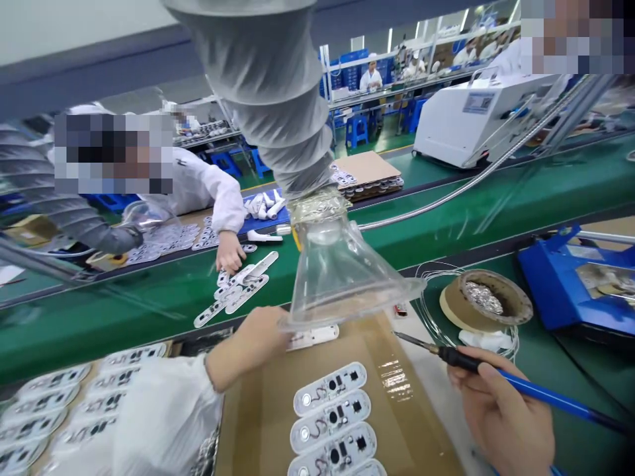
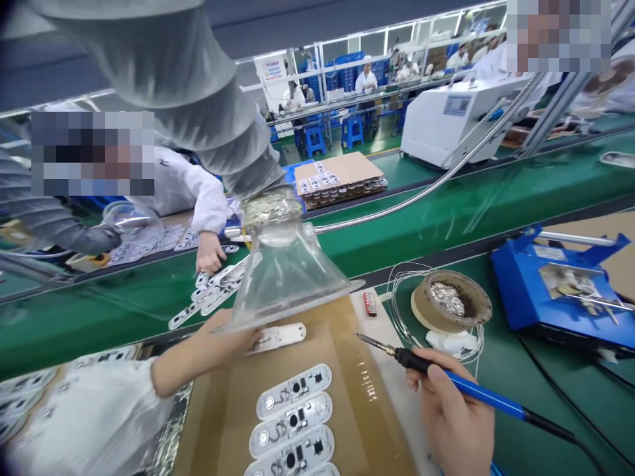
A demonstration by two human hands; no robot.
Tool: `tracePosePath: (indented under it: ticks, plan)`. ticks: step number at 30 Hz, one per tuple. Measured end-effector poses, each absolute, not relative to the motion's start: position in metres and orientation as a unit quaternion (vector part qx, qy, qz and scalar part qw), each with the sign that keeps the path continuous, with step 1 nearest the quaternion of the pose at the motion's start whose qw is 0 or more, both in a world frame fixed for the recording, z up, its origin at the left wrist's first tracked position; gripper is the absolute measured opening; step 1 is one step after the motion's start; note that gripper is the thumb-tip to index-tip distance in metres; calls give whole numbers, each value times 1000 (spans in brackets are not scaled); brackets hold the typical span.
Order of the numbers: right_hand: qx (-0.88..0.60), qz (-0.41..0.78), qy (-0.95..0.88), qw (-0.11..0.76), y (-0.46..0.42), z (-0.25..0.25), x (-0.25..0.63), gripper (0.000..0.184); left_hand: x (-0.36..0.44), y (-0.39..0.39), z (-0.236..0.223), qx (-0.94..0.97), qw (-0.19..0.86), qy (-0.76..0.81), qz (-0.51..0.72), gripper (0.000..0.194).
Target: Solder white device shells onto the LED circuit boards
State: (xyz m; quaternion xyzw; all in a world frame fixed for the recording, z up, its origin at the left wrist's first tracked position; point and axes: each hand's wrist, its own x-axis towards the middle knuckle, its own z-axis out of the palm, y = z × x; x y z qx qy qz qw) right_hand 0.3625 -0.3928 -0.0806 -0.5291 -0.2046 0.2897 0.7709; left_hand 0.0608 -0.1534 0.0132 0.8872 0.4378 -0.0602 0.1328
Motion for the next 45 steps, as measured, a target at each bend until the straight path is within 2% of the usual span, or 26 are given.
tracePosePath:
  ticks: [3, 6, 8, 12, 14, 17, 30, 34, 37, 45]
  plan:
    - [-522, 292, -218, 771, -393, -82, 362, 19, 49, -193, 20, 866, 139, 477, -60, 12]
    - [-512, 285, -224, 779, -391, -82, 362, 17, 40, -217, 16, 836, 144, 530, -15, 37]
    - [-505, 276, -227, 785, -390, -80, 363, 16, 30, -229, 5, 801, 189, 564, 67, 46]
    - [-503, 274, -230, 787, -388, -81, 363, 16, 9, -245, -25, 745, 262, 561, 248, 27]
    - [-501, 279, -229, 787, -388, -83, 364, 17, 4, -251, -35, 751, 254, 546, 271, 21]
    - [-498, 279, -228, 789, -389, -87, 365, 17, 4, -255, -40, 769, 244, 518, 285, 22]
    - [-495, 279, -240, 787, -386, -78, 360, 16, 16, -254, -28, 823, 248, 462, 218, 24]
    - [-502, 281, -249, 779, -387, -76, 358, 17, 27, -252, -28, 864, 192, 438, 156, 31]
    - [-501, 279, -257, 778, -387, -75, 357, 17, 33, -249, -29, 885, 142, 431, 104, 29]
    - [-500, 283, -251, 779, -386, -71, 355, 18, 39, -245, -25, 880, 153, 437, 101, 29]
